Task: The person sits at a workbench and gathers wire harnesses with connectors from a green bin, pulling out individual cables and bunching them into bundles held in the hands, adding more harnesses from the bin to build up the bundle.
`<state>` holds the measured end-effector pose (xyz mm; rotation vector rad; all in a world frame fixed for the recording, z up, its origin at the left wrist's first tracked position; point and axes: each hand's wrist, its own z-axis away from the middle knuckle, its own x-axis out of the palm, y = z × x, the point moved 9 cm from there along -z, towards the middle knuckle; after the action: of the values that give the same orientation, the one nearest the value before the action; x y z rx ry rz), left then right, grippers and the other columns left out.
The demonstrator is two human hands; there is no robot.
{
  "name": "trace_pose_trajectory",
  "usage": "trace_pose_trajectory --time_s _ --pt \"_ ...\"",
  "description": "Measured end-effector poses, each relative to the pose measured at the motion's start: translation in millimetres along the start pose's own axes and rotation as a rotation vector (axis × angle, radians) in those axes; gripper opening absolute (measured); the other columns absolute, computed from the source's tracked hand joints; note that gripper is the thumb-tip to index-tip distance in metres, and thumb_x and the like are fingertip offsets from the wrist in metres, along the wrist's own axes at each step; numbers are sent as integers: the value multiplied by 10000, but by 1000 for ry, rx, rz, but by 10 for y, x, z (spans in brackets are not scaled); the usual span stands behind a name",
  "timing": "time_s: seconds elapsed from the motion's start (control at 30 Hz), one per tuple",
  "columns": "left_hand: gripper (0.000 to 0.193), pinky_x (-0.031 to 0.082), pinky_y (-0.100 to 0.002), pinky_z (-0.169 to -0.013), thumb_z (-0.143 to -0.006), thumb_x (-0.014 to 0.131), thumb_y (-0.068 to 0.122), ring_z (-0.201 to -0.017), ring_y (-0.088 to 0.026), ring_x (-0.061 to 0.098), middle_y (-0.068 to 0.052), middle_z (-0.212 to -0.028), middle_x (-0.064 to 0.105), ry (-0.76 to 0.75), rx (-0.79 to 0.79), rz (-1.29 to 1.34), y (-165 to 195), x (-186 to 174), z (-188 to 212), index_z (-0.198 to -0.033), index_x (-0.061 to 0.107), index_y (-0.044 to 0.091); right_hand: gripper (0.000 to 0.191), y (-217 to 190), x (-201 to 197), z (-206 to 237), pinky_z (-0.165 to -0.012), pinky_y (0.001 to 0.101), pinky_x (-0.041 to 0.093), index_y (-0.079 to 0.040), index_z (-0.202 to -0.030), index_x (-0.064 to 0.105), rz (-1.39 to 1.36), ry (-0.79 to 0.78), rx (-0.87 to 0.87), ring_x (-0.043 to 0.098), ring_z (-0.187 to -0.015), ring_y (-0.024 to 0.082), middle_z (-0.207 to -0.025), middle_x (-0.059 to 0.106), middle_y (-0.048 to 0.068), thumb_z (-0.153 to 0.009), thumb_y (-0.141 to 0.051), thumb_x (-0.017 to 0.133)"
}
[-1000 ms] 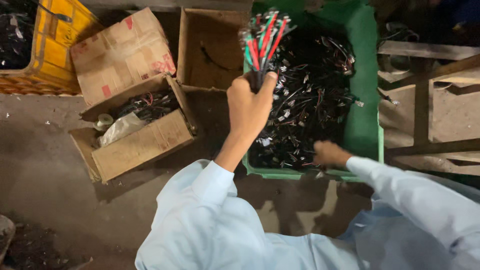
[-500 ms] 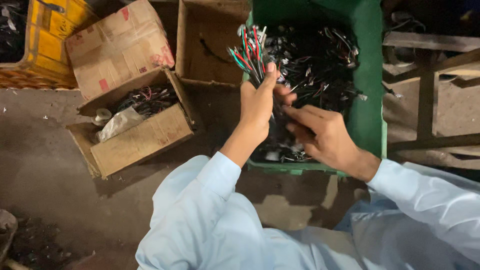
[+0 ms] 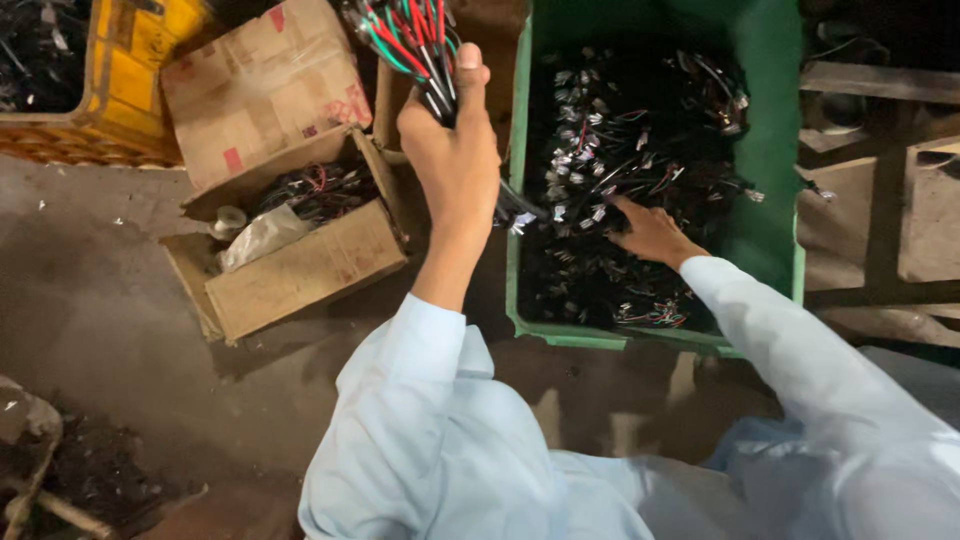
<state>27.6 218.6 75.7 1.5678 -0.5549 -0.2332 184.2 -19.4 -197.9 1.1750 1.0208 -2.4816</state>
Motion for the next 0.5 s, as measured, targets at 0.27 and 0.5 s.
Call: trace_pose_trajectory --time_s 0.27,0.5 --pt "441 334 -262 -392 -982 687 423 -448 -63 448 34 -587 489 -38 -105 38 -199 21 65 -907 685 -11 242 -14 -26 -194 -825 526 577 -162 -1067 754 649 28 -45 697 -1071 378 -1097 728 150 -829 -191 721" --pt "394 422 -277 -394 -929 723 373 -442 -94 489 15 -607 515 -111 -463 302 -570 93 114 -878 639 -8 312 -555 -1139 193 -797 406 609 -84 -1126 744 -109 284 -479 744 -886 279 -1020 769 157 -894 10 558"
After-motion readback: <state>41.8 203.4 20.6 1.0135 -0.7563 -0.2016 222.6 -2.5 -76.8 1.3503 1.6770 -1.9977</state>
